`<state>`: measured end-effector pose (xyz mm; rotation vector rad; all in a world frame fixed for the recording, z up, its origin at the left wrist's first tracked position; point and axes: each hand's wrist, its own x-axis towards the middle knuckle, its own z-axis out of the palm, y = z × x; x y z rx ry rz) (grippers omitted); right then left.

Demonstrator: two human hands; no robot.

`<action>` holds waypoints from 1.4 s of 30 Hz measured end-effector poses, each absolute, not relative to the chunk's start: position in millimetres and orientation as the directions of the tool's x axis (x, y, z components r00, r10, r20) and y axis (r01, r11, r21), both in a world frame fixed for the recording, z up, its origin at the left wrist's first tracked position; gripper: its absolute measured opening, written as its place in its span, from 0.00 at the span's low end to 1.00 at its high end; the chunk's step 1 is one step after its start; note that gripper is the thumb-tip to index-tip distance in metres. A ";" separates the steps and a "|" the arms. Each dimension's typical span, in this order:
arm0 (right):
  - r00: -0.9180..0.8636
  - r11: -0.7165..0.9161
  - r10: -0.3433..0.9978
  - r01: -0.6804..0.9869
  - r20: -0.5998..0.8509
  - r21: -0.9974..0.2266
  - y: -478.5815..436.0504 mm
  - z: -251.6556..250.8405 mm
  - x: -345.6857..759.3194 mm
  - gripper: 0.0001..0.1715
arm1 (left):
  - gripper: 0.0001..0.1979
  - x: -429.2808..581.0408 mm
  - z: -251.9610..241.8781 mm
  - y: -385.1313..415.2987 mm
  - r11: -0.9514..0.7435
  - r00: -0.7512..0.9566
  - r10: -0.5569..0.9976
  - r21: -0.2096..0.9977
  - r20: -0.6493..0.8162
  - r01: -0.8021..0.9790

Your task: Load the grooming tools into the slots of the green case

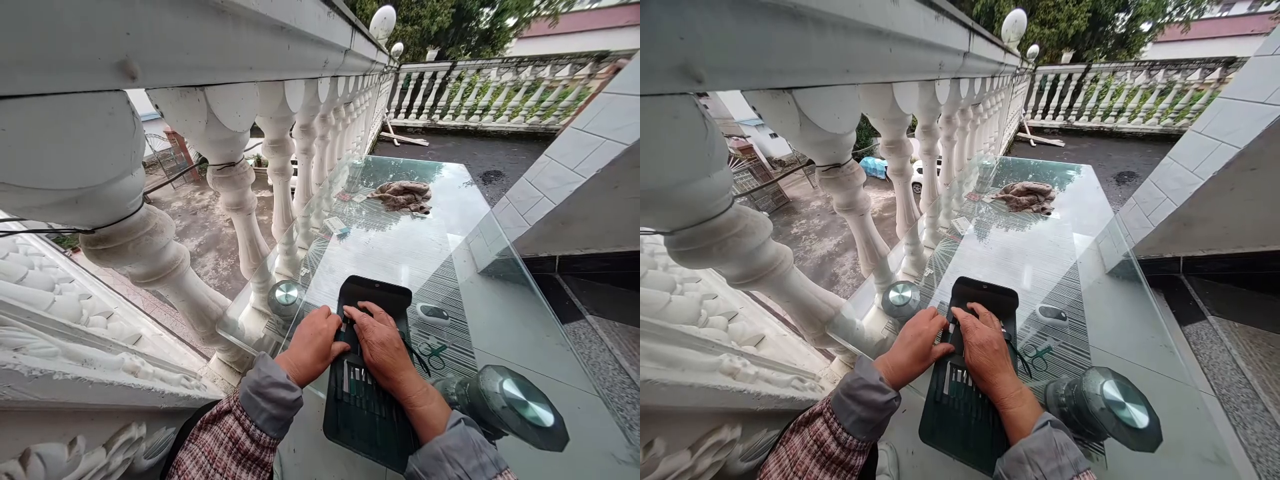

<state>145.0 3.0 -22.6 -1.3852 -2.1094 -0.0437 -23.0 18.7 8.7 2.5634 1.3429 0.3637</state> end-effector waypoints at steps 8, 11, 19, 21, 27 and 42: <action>-0.255 0.443 0.824 0.847 0.507 -0.293 2.8 -26.4 143.9 0.25 | 0.08 -19.5 10.8 15.3 -0.519 0.521 0.850 0.276 0.073 0.809; -0.255 0.448 0.824 0.841 0.506 -0.305 3.0 -26.0 144.2 0.25 | 0.07 -17.1 11.9 13.4 -0.519 0.516 0.853 0.234 0.079 0.822; -0.246 0.434 0.829 0.849 0.502 -0.301 3.5 -25.8 143.5 0.25 | 0.09 -32.0 24.2 16.3 -0.692 0.704 0.710 0.202 0.017 0.693; -0.245 0.431 0.832 0.850 0.498 -0.303 3.4 -25.4 143.3 0.25 | 0.08 -36.0 24.6 17.5 -0.742 0.745 0.666 0.140 0.041 0.656; -0.225 0.422 0.839 0.843 0.495 -0.332 2.6 -22.8 141.8 0.24 | 0.08 -35.7 26.3 17.0 -0.862 0.879 0.475 -0.180 0.034 0.473; -0.233 0.431 0.844 0.830 0.483 -0.353 0.2 -26.0 143.2 0.25 | 0.07 -38.2 19.5 19.7 -0.892 0.906 0.413 -0.158 0.092 0.423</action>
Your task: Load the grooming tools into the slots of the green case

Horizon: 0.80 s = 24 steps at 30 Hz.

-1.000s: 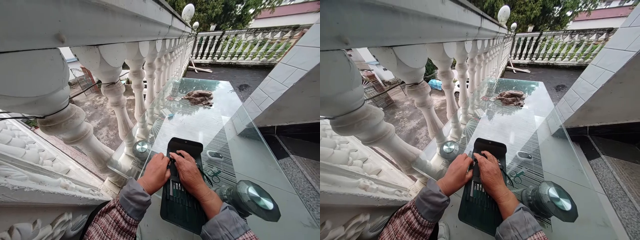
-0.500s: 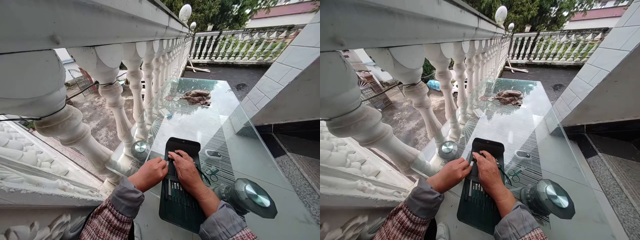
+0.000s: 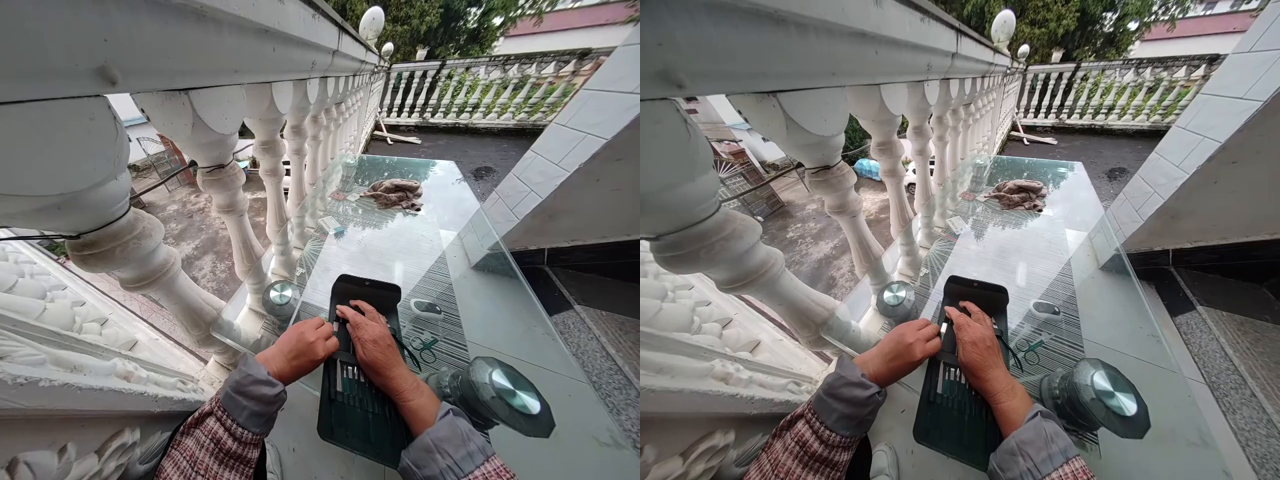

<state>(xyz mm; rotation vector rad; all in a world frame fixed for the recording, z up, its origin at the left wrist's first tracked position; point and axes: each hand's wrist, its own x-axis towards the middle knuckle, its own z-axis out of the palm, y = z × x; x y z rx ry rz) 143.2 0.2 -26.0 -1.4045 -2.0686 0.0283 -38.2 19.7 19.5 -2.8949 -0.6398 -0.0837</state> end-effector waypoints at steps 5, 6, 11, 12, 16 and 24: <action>-0.220 0.432 0.846 0.816 0.485 -0.384 -1.1 -23.6 141.7 0.23 | 0.06 -31.0 19.5 14.6 -0.778 0.773 0.624 -0.007 0.116 0.629; -0.220 0.433 0.847 0.813 0.484 -0.389 -1.6 -23.3 141.7 0.23 | 0.09 -29.7 20.9 13.0 -0.754 0.750 0.654 0.009 0.104 0.656; -0.227 0.444 0.841 0.807 0.491 -0.389 -7.0 -25.0 140.9 0.23 | 0.05 -30.2 26.2 4.5 -0.612 0.611 0.791 0.063 0.025 0.789; -0.230 0.448 0.839 0.807 0.494 -0.386 -9.1 -25.6 140.6 0.22 | 0.04 -31.1 26.9 2.2 -0.579 0.581 0.814 0.089 0.006 0.810; -0.246 0.474 0.821 0.796 0.516 -0.376 -20.1 -26.4 139.8 0.22 | 0.04 -32.2 30.7 -11.5 -0.511 0.530 0.845 0.190 -0.065 0.838; -0.325 0.550 0.794 0.743 0.513 -0.381 -44.6 -22.4 152.2 0.21 | 0.05 -29.8 28.4 -42.0 -0.568 0.586 0.808 0.183 -0.061 0.802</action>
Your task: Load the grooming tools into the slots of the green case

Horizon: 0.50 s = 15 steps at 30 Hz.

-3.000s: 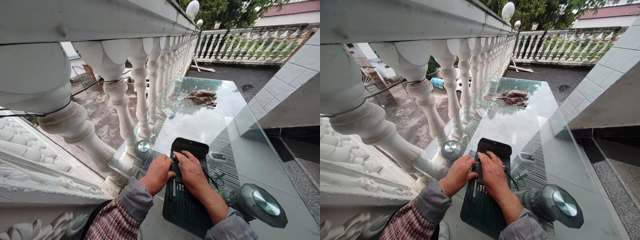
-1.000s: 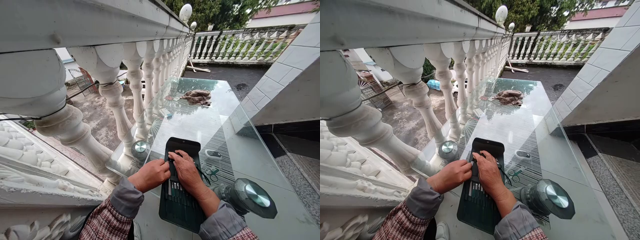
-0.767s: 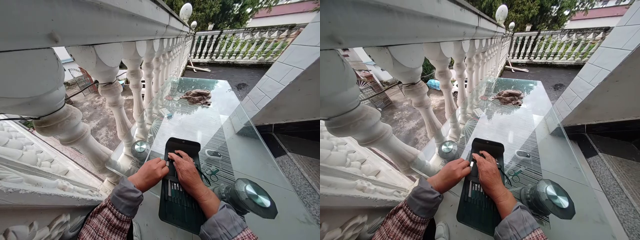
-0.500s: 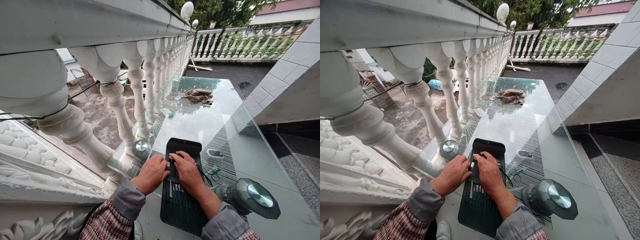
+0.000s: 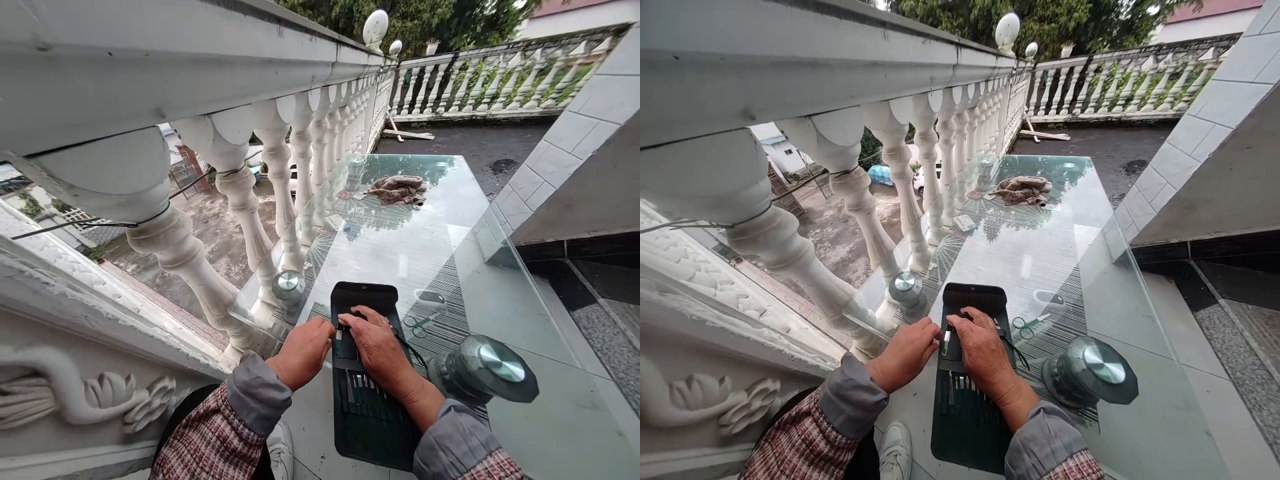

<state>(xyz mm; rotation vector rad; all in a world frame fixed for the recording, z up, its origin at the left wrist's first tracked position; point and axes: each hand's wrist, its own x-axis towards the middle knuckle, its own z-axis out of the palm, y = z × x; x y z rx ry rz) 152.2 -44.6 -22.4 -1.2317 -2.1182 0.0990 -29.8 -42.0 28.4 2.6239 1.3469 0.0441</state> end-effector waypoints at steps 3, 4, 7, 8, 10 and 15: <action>-0.356 0.578 0.785 0.715 0.507 -0.394 -50.8 -21.9 158.6 0.20 | 0.11 -29.8 23.4 -51.9 -0.702 0.702 0.709 0.154 0.060 0.696; -0.363 0.586 0.781 0.707 0.508 -0.396 -52.3 -21.8 160.3 0.20 | 0.13 -29.3 21.9 -54.5 -0.748 0.743 0.662 0.138 0.095 0.649; -0.365 0.593 0.776 0.700 0.514 -0.398 -55.3 -21.3 163.4 0.19 | 0.14 -27.4 17.6 -59.6 -0.870 0.854 0.492 0.051 0.169 0.491; -0.363 0.591 0.777 0.701 0.514 -0.399 -56.0 -21.1 163.9 0.19 | 0.14 -26.9 16.0 -60.3 -0.895 0.878 0.440 0.011 0.191 0.446; -0.361 0.586 0.781 0.706 0.510 -0.398 -57.0 -20.4 164.7 0.19 | 0.13 -26.8 12.0 -60.6 -0.918 0.898 0.363 -0.070 0.248 0.391; -0.379 0.590 0.781 0.708 0.496 -0.389 -59.1 -18.9 166.2 0.19 | 0.12 -30.2 1.2 -59.7 -0.909 0.893 0.229 -0.244 0.387 0.339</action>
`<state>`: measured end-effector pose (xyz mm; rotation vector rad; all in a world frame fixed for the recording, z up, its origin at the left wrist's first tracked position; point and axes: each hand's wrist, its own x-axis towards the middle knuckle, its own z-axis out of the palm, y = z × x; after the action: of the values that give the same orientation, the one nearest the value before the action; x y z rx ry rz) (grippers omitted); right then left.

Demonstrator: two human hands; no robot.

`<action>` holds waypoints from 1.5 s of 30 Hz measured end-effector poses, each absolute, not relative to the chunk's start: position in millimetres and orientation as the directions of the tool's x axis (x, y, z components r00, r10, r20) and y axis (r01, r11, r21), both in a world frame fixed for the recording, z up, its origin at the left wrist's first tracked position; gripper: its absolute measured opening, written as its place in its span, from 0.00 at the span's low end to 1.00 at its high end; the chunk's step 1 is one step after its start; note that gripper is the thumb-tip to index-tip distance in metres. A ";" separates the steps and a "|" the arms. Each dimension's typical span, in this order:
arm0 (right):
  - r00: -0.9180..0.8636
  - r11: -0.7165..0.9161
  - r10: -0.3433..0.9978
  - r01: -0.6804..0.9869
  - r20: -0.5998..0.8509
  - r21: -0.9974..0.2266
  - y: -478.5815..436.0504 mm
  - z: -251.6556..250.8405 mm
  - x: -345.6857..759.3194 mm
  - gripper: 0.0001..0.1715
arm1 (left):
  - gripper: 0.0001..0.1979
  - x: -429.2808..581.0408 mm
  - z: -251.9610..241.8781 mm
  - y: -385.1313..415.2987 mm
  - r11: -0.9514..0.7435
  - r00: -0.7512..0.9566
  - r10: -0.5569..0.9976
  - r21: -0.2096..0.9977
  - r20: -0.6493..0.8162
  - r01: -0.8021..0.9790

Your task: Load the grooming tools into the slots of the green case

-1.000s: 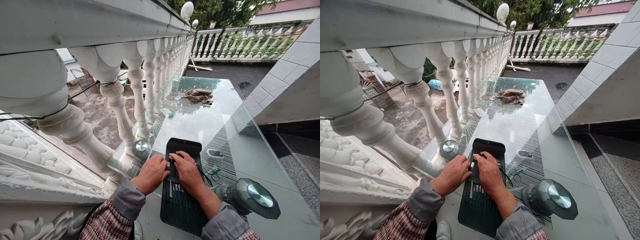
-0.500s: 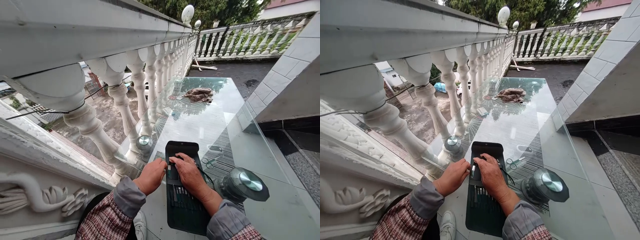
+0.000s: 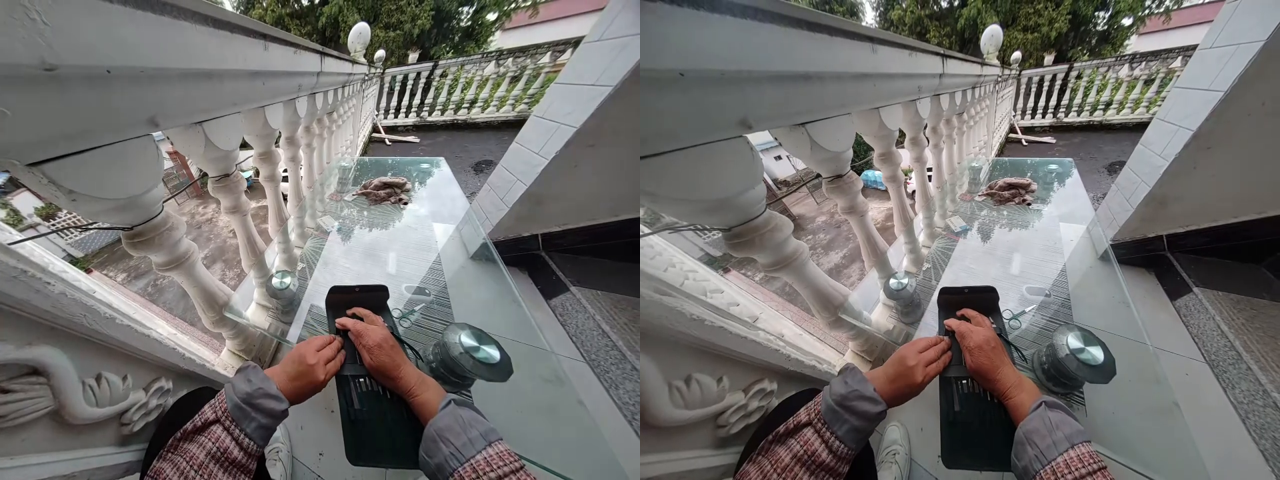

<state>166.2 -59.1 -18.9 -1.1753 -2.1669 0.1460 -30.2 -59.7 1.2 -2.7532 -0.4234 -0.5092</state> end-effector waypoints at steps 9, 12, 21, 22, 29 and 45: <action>-0.413 0.621 0.755 0.698 0.509 -0.355 -60.4 -22.1 168.0 0.20 | 0.12 -40.1 -3.8 -61.0 -0.915 0.885 0.098 -0.307 0.455 0.260; -0.385 0.601 0.768 0.710 0.512 -0.368 -60.6 -21.5 167.2 0.20 | 0.12 -42.7 4.9 -63.2 -0.920 0.902 0.000 -0.353 0.432 0.170; -0.326 0.590 0.776 0.678 0.540 -0.438 -56.7 -25.5 168.4 0.23 | 0.11 -53.4 30.4 -70.1 -0.951 0.876 -0.022 -0.280 0.482 0.131; -0.314 0.583 0.781 0.676 0.540 -0.451 -56.5 -26.2 168.5 0.22 | 0.11 -52.6 28.4 -69.2 -0.956 0.859 0.032 -0.234 0.511 0.175; -0.269 0.548 0.806 0.676 0.527 -0.493 -56.0 -27.1 168.6 0.20 | 0.13 -35.8 6.5 -60.4 -0.958 0.835 0.179 -0.100 0.521 0.268; -0.261 0.546 0.800 0.692 0.541 -0.473 -55.3 -26.3 166.4 0.21 | 0.14 -17.1 -6.5 -59.6 -0.940 0.885 0.185 -0.185 0.428 0.286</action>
<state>166.4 -55.3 -26.3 -1.2015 -2.0156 0.1791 -17.1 -59.6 -6.5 -2.8105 -0.3570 -0.6027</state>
